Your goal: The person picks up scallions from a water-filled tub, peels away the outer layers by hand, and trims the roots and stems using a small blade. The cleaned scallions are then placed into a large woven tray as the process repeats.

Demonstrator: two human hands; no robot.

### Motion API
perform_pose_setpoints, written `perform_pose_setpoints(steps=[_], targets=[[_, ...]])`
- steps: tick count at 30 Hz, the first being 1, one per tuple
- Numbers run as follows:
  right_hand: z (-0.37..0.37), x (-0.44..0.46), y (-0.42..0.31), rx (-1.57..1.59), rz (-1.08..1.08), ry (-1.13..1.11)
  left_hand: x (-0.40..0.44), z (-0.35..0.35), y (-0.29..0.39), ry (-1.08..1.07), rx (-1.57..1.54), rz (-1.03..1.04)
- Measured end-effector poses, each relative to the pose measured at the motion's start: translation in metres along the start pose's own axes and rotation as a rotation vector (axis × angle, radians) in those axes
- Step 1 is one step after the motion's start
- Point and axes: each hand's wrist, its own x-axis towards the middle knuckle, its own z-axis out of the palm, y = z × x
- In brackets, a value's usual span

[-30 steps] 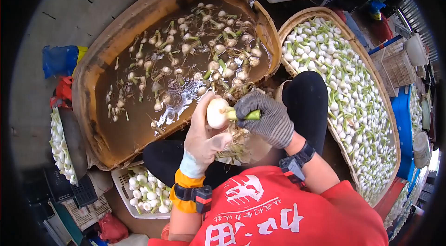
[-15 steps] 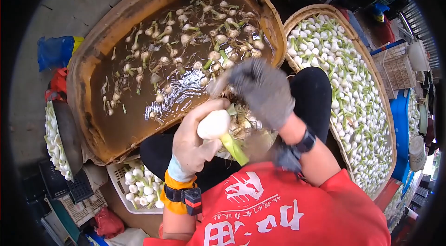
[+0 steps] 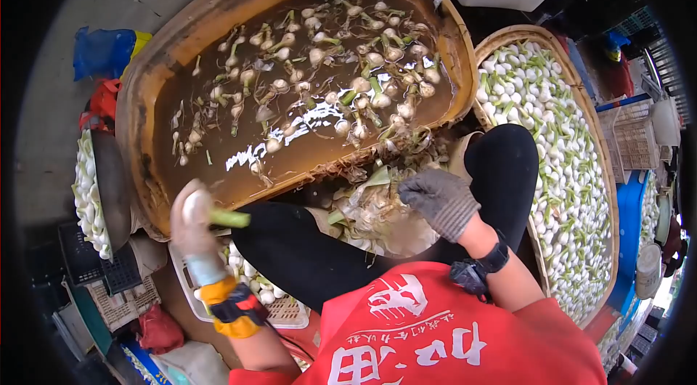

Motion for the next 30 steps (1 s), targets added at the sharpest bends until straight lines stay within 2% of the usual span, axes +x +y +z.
perform_pose_setpoints(steps=[1, 3, 5, 6, 7, 9, 10, 11, 13, 15, 16, 17, 19, 20, 21, 23, 24, 25, 27, 29, 30], targets=[[-0.004, -0.006, 0.009, -0.003, 0.082, -0.063, 0.02, -0.05, -0.045, 0.055, 0.168, 0.199], [-0.006, -0.009, 0.018, 0.0, 0.17, -0.13, 0.031, -0.152, -0.105, 0.171, 0.094, -0.111], [-0.004, -0.007, 0.024, 0.052, 0.288, -0.153, 0.027, -0.173, -0.092, 0.187, 0.137, -0.131], [0.002, -0.003, 0.023, 0.068, 0.316, -0.15, 0.028, -0.166, -0.079, 0.086, 0.079, -0.133], [0.006, 0.005, 0.02, 0.071, 0.319, -0.162, 0.028, -0.153, -0.07, 0.089, 0.086, -0.143], [0.013, 0.023, 0.012, -0.041, 0.207, -0.262, 0.038, -0.074, -0.034, -0.097, 0.162, -0.186], [0.024, 0.025, 0.016, 0.026, 0.088, -0.175, 0.044, -0.036, -0.026, -0.19, 0.113, -0.275], [0.032, 0.028, 0.02, 0.026, 0.095, -0.176, 0.057, -0.002, -0.022, -0.286, 0.061, -0.364], [0.042, 0.034, 0.026, -0.015, -0.02, -0.186, 0.093, 0.052, -0.063, -0.552, 0.065, -0.487], [0.035, 0.043, 0.021, -0.119, 0.002, -0.255, 0.12, 0.101, -0.092, -0.85, 0.181, -0.296], [0.031, 0.045, 0.021, -0.164, 0.068, -0.402, 0.132, 0.126, -0.127, -0.863, 0.211, -0.307], [0.028, 0.047, 0.023, -0.208, 0.136, -0.547, 0.143, 0.15, -0.174, -0.878, 0.24, -0.316], [0.029, 0.039, 0.031, -0.236, 0.19, -0.517, 0.17, 0.187, -0.277, -1.117, 0.372, -0.255], [0.028, 0.032, 0.034, -0.149, 0.124, -0.353, 0.177, 0.21, -0.274, -1.345, 1.074, 0.359], [0.025, 0.029, 0.036, -0.066, 0.055, -0.189, 0.173, 0.221, -0.271, -1.363, 1.063, 0.368], [0.023, 0.028, 0.037, -0.015, 0.048, -0.123, 0.16, 0.236, -0.263, -1.113, 0.426, -0.648], [0.023, 0.03, 0.039, -0.039, 0.009, -0.09, 0.15, 0.242, -0.254, -0.981, 0.086, -0.874], [0.025, 0.034, 0.039, -0.06, -0.034, -0.059, 0.125, 0.239, -0.142, -0.847, 0.032, -1.119], [0.023, 0.05, 0.029, -0.068, 0.041, -0.116, 0.109, 0.231, -0.126, -0.954, -0.386, -1.053], [0.024, 0.063, 0.023, 0.016, -0.035, 0.007, 0.086, 0.209, -0.078, -1.061, -0.689, -0.979], [0.026, 0.069, 0.019, 0.062, -0.085, 0.072, 0.071, 0.2, -0.062, -0.995, -0.727, -0.991]])
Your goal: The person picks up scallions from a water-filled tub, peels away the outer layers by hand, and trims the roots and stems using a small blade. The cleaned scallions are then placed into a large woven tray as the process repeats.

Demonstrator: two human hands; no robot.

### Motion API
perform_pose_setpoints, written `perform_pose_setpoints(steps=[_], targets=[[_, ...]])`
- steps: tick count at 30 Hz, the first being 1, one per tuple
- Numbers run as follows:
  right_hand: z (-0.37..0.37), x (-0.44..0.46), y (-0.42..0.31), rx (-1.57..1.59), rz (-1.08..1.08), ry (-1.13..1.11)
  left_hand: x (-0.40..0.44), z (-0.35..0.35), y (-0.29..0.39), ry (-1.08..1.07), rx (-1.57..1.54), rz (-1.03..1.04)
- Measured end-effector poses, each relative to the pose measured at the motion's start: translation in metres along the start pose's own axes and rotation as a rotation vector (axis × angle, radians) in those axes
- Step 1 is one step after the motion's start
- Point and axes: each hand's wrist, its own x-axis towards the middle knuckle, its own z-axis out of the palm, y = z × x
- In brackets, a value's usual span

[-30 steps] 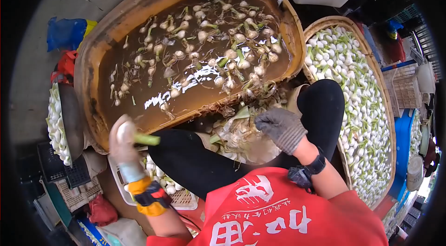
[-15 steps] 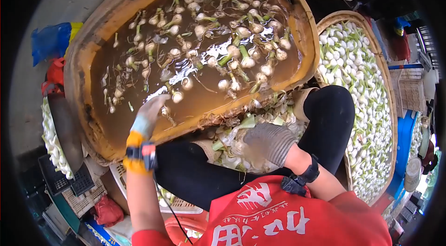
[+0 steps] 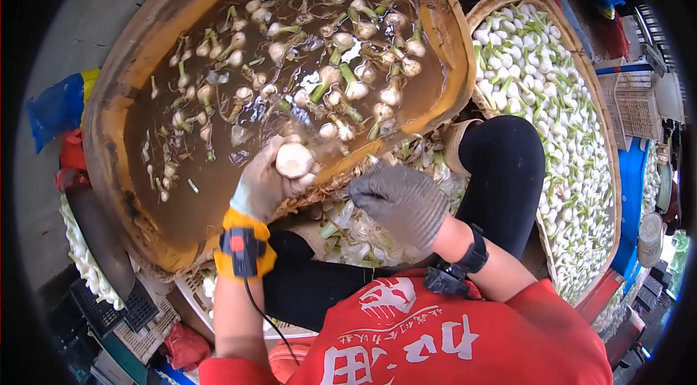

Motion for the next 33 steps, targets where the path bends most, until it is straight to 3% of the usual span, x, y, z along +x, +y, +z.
perform_pose_setpoints(steps=[4, 8, 12, 14, 15, 18, 20, 21, 23, 24, 26, 27, 28, 29, 31, 33], targets=[[-0.01, 0.018, -0.03, 0.049, -0.089, 0.064, -0.063, 0.084, -0.023, 0.043, -0.184, 0.208], [-0.012, 0.006, -0.048, 0.066, -0.081, 0.166, -0.082, 0.101, -0.062, 0.052, -0.277, 0.376], [-0.021, -0.005, -0.066, -0.092, -0.009, 0.121, -0.086, 0.114, -0.086, 0.017, -0.231, 0.381], [-0.023, -0.005, -0.067, -0.155, 0.109, -0.092, -0.095, 0.118, -0.09, 0.041, -0.188, 0.364], [-0.023, -0.007, -0.065, -0.16, 0.108, -0.084, -0.1, 0.122, -0.089, 0.073, -0.143, 0.346], [-0.024, -0.015, -0.064, -0.098, 0.069, -0.115, -0.116, 0.134, -0.082, 0.09, -0.099, 0.256], [-0.031, -0.021, -0.064, 0.326, 0.148, -0.316, -0.122, 0.132, -0.078, -0.003, 0.047, 0.244], [-0.03, -0.022, -0.065, 0.324, 0.143, -0.316, -0.131, 0.14, -0.074, 0.095, 0.242, 0.18], [-0.028, -0.025, -0.07, 0.142, -0.013, -0.029, -0.135, 0.135, -0.077, -0.072, 0.402, 0.157], [-0.042, -0.019, -0.077, 0.222, 0.163, 0.007, -0.14, 0.144, -0.08, -0.069, 0.346, 0.197], [-0.053, -0.004, -0.056, 0.188, -0.001, 0.515, -0.143, 0.145, -0.089, -0.103, 0.229, 0.29], [-0.059, 0.004, -0.037, 0.304, 0.116, 0.655, -0.145, 0.146, -0.092, -0.12, 0.171, 0.336], [-0.074, 0.007, -0.033, 0.223, 0.235, 0.781, -0.148, 0.149, -0.095, -0.119, 0.174, 0.342], [-0.079, 0.005, -0.013, 0.15, 0.322, 0.762, -0.151, 0.151, -0.095, -0.086, 0.138, 0.35], [-0.066, -0.006, -0.012, 0.106, 0.133, 0.674, -0.154, 0.151, -0.094, -0.048, 0.099, 0.363], [-0.058, -0.034, -0.049, 0.105, 0.087, 0.337, -0.155, 0.148, -0.094, -0.059, 0.031, 0.303]])
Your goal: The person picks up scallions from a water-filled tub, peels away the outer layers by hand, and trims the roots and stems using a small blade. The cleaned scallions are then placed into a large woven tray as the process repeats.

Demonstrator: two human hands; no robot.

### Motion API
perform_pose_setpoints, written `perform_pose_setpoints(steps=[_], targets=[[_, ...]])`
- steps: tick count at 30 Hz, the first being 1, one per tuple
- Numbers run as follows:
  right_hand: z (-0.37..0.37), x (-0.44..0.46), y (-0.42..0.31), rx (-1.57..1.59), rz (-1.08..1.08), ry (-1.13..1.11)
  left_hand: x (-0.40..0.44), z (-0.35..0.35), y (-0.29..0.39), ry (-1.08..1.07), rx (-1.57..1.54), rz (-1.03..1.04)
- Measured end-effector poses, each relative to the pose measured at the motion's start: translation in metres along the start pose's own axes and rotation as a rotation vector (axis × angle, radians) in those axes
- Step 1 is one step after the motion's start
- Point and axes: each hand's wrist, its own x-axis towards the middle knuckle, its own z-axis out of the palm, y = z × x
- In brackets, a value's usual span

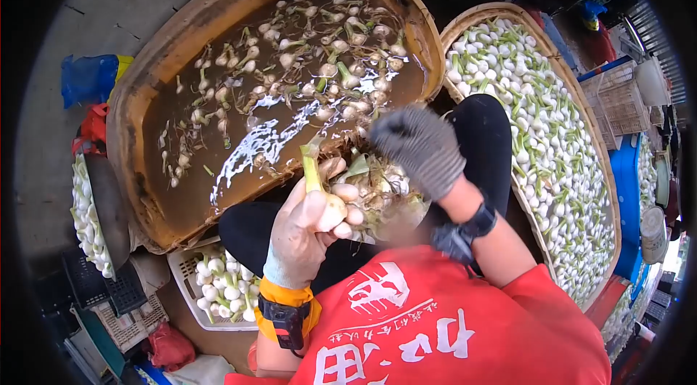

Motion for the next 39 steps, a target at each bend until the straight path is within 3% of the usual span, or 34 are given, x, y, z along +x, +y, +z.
perform_pose_setpoints(steps=[2, 4, 5, 6, 10, 16, 18, 19, 20, 23, 24, 26, 29, 30, 32, 33, 35, 38, 39], targets=[[0.002, -0.023, -0.022, 0.206, 0.002, -0.131, 0.002, -0.005, -0.006, 0.049, 0.047, 0.009], [0.001, -0.035, -0.03, -0.19, -0.57, -0.115, 0.001, -0.011, -0.009, 0.003, 0.167, 0.11], [0.0, -0.044, -0.043, -0.455, -0.528, -0.277, 0.002, -0.007, -0.014, 0.111, -0.059, 0.069], [0.004, -0.045, -0.046, -0.452, -0.529, -0.278, 0.002, 0.016, -0.01, 0.274, -0.083, 0.11], [0.011, -0.043, -0.046, -0.489, -0.599, -0.204, 0.001, 0.013, -0.016, 0.205, -0.096, 0.065], [0.014, -0.028, -0.053, -0.437, -0.373, -0.398, 0.006, 0.013, -0.027, 0.285, -0.087, 0.069], [0.009, -0.02, -0.054, 0.081, 0.121, -0.747, -0.004, -0.005, -0.022, 0.035, 0.183, 0.068], [0.006, -0.02, -0.052, 0.166, 0.192, -0.696, -0.005, -0.013, -0.018, -0.029, 0.321, 0.03], [0.011, -0.018, -0.035, 0.183, -0.012, -0.523, -0.011, -0.01, -0.008, -0.072, 0.455, -0.01], [-0.009, 0.019, -0.021, 0.152, -0.017, 0.07, -0.016, 0.021, -0.003, 0.024, 0.388, 0.03], [-0.007, 0.039, -0.004, 0.196, -0.282, 0.335, -0.016, 0.022, -0.002, 0.029, 0.387, 0.025], [-0.017, 0.032, 0.0, 0.261, 0.015, 0.275, -0.016, 0.02, 0.0, 0.036, 0.391, 0.019], [-0.006, 0.0, -0.013, 0.226, 0.186, -0.194, -0.013, 0.02, -0.002, 0.013, 0.326, -0.003], [-0.001, -0.008, -0.014, 0.118, 0.069, -0.242, -0.012, 0.023, 0.0, 0.015, 0.355, 0.005], [0.006, -0.02, -0.023, 0.446, 0.206, -0.323, -0.011, 0.029, 0.004, 0.029, 0.415, 0.024], [0.007, -0.017, -0.029, 0.447, 0.21, -0.324, -0.011, 0.025, 0.007, -0.019, 0.505, 0.021], [0.003, -0.01, -0.045, -0.207, 0.13, -0.503, -0.009, 0.02, 0.001, 0.007, 0.535, 0.051], [0.008, -0.008, -0.052, -0.193, 0.118, -0.392, -0.001, 0.012, 0.0, 0.018, 0.511, 0.022], [0.004, -0.005, -0.05, -0.123, 0.108, -0.452, 0.008, -0.004, -0.01, -0.021, 0.744, 0.254]])
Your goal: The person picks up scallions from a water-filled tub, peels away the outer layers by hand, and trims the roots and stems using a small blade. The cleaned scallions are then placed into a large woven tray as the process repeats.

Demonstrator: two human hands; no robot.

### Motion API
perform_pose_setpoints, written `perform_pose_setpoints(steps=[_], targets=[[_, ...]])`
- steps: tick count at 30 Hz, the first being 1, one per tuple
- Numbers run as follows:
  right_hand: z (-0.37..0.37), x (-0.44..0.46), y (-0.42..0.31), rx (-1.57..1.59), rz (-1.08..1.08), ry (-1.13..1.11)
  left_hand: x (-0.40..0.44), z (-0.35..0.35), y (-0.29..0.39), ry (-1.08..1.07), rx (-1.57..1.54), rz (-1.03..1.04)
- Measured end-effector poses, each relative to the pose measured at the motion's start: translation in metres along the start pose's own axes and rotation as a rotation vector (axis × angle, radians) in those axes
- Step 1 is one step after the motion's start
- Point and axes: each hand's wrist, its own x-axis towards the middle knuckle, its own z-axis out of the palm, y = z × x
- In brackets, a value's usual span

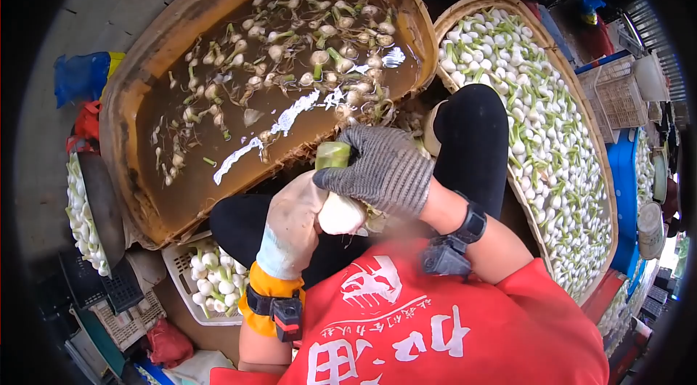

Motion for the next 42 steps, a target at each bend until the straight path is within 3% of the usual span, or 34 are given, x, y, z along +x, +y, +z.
perform_pose_setpoints(steps=[1, 2, 3, 4, 5, 7, 9, 11, 12, 13, 14, 15, 16, 17, 18, 19, 20, 21, 23, 25, 26, 27, 29, 30, 31, 32, 33, 34, 35, 37, 41, 42], targets=[[0.002, 0.001, 0.009, 0.002, 0.0, -0.004, 0.002, -0.004, -0.014, 0.019, 0.235, 0.231], [0.005, 0.004, 0.016, 0.051, -0.118, -0.04, -0.001, -0.001, -0.01, 0.155, -0.086, -0.15], [0.006, 0.006, 0.021, 0.099, -0.237, -0.076, 0.0, -0.003, -0.018, 0.159, -0.087, -0.155], [0.002, 0.003, 0.024, 0.332, 0.036, -0.18, 0.002, -0.006, -0.031, 0.228, -0.084, -0.111], [-0.001, 0.001, 0.026, 0.333, 0.036, -0.184, 0.004, -0.01, -0.039, 0.299, -0.08, -0.067], [-0.014, -0.003, 0.038, 0.671, -0.038, 0.029, 0.008, -0.02, -0.013, 0.411, -0.361, -0.191], [-0.055, -0.01, 0.04, 0.504, 0.07, 0.321, 0.009, -0.035, -0.013, 0.477, -0.284, -0.148], [-0.092, -0.012, 0.067, 0.033, 0.075, 0.804, 0.011, -0.043, -0.016, 0.235, -0.017, -0.315], [-0.108, -0.011, 0.081, -0.225, 0.036, 1.009, 0.011, -0.043, -0.031, 0.064, 0.263, -0.277], [-0.128, -0.012, 0.119, -0.212, -0.141, 1.092, 0.011, -0.042, -0.047, -0.113, 0.54, -0.237], [-0.134, -0.01, 0.119, -0.134, 0.092, 1.135, 0.014, -0.039, -0.049, -0.137, 0.562, -0.201], [-0.133, -0.011, 0.118, -0.387, 0.174, 1.107, 0.02, -0.039, -0.051, -0.164, 0.582, -0.162], [-0.123, -0.005, 0.119, -0.194, 0.097, 1.066, 0.031, -0.046, -0.069, -0.089, 0.458, -0.169], [-0.109, 0.001, 0.117, -0.005, 0.025, 1.022, 0.041, -0.053, -0.073, 0.004, 0.094, -0.267], [-0.076, 0.008, 0.092, -0.158, 0.021, 0.648, 0.066, -0.066, -0.075, 0.24, -0.112, -0.325], [-0.058, 0.011, 0.09, -0.039, -0.016, 0.431, 0.091, -0.082, -0.075, 0.487, -0.315, -0.37], [-0.034, 0.011, 0.097, 0.077, 0.043, 0.187, 0.112, -0.105, -0.087, 0.487, -0.401, -0.431], [-0.014, 0.014, 0.087, -0.012, 0.157, -0.039, 0.132, -0.127, -0.108, 0.486, -0.486, -0.492], [0.026, 0.017, 0.1, -0.07, 0.029, -0.219, 0.166, -0.154, -0.151, 0.611, -0.398, -0.681], [0.043, 0.022, 0.094, -0.076, 0.014, -0.218, 0.185, -0.184, -0.213, 0.448, -0.119, -0.84], [0.046, 0.025, 0.093, -0.088, -0.01, -0.215, 0.193, -0.176, -0.255, 0.493, -0.078, -0.756], [0.042, 0.032, 0.089, -0.09, 0.006, -0.208, 0.199, -0.163, -0.24, 0.404, 0.234, -0.899], [0.027, 0.043, 0.081, -0.261, 0.142, -0.508, 0.194, -0.148, -0.231, 0.213, -0.01, -0.867], [0.026, 0.037, 0.085, -0.228, 0.053, -0.307, 0.202, -0.159, -0.251, -0.102, -0.245, -0.84], [0.027, 0.034, 0.092, -0.233, 0.067, -0.307, 0.209, -0.171, -0.27, -0.41, -0.479, -0.791], [0.028, 0.033, 0.1, -0.279, -0.066, -0.15, 0.204, -0.132, -0.199, -0.183, -0.167, -0.736], [0.028, 0.035, 0.105, -0.32, -0.204, 0.006, 0.203, -0.111, -0.175, -0.111, -0.225, -0.591], [0.021, 0.045, 0.095, -0.153, 0.005, 0.002, 0.197, -0.1, -0.146, -0.085, -0.297, -0.579], [0.021, 0.05, 0.091, -0.15, 0.002, -0.003, 0.187, -0.091, -0.114, -0.055, -0.367, -0.566], [0.024, 0.055, 0.086, 0.025, -0.047, 0.223, 0.159, -0.065, -0.053, 0.084, -0.268, -0.463], [0.025, 0.059, 0.073, -0.023, -0.319, 0.297, 0.11, -0.033, -0.008, 0.259, -0.119, -0.274], [0.021, 0.057, 0.06, 0.032, -0.214, 0.259, 0.101, -0.025, -0.003, 0.339, -0.094, -0.194]])
